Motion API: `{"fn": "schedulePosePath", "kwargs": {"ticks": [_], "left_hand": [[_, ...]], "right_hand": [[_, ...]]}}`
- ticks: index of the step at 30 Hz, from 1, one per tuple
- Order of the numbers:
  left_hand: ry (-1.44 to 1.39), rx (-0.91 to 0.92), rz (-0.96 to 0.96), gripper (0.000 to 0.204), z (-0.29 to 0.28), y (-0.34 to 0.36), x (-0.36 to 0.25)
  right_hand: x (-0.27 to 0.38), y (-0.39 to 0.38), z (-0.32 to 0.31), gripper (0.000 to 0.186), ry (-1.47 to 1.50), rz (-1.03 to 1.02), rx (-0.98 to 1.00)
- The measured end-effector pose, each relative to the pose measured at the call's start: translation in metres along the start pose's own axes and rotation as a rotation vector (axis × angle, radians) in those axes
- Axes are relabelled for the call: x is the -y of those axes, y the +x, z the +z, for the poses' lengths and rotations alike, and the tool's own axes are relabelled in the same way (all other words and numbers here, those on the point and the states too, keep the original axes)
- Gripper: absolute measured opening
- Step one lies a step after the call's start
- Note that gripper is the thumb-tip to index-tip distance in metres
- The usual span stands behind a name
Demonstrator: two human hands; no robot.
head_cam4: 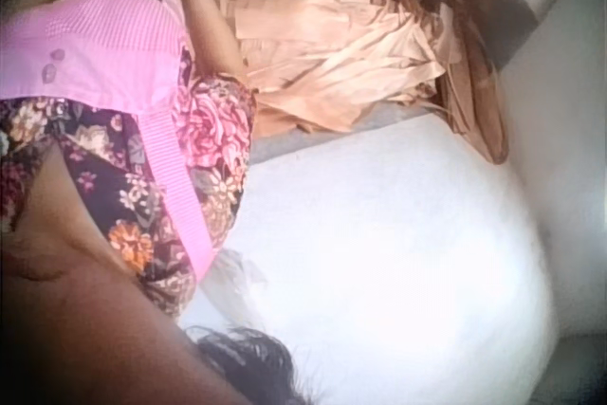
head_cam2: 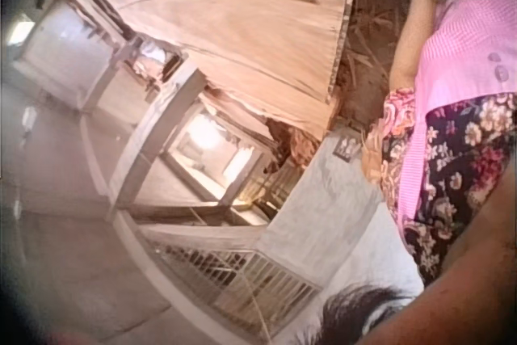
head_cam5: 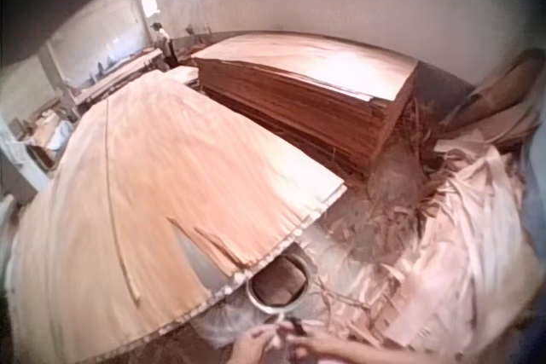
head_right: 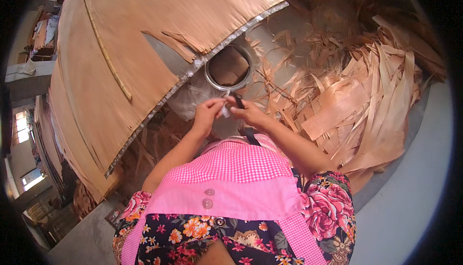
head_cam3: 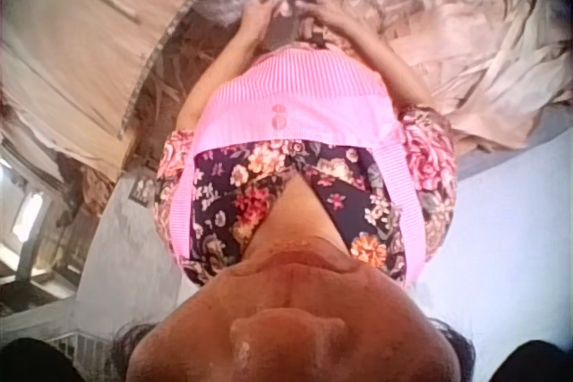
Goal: The person flips through wood veneer sheets, places a large sheet onto a metal work surface, and trims the edges with a knife. They apply small pieces of tape to the sheet and move more wood pieces into a pile.
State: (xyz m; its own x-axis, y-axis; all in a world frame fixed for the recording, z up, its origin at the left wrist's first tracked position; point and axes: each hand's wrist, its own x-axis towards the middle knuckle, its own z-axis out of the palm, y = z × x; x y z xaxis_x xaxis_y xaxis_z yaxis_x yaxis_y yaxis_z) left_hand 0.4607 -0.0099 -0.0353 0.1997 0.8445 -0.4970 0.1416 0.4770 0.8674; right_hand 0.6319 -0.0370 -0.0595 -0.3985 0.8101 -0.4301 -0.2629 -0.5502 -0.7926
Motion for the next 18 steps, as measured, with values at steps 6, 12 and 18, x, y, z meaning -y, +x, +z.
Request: {"fn": "schedulePosePath", "kwargs": {"ticks": [6, 12, 18], "left_hand": [[-0.047, 0.144, -0.141, 0.008, 0.007, 0.050, -0.020], [-0.306, -0.269, -0.033, 0.007, 0.037, 0.122, -0.002], [0.192, -0.213, -0.074, 0.009, 0.033, 0.132, 0.005]], "right_hand": [[0.024, 0.005, -0.048, 0.028, -0.341, 0.175, 0.058], [0.074, 0.039, -0.101, 0.026, -1.321, -0.785, -0.759], [0.035, 0.105, -0.034, 0.023, 0.253, -0.081, -0.263]]}}
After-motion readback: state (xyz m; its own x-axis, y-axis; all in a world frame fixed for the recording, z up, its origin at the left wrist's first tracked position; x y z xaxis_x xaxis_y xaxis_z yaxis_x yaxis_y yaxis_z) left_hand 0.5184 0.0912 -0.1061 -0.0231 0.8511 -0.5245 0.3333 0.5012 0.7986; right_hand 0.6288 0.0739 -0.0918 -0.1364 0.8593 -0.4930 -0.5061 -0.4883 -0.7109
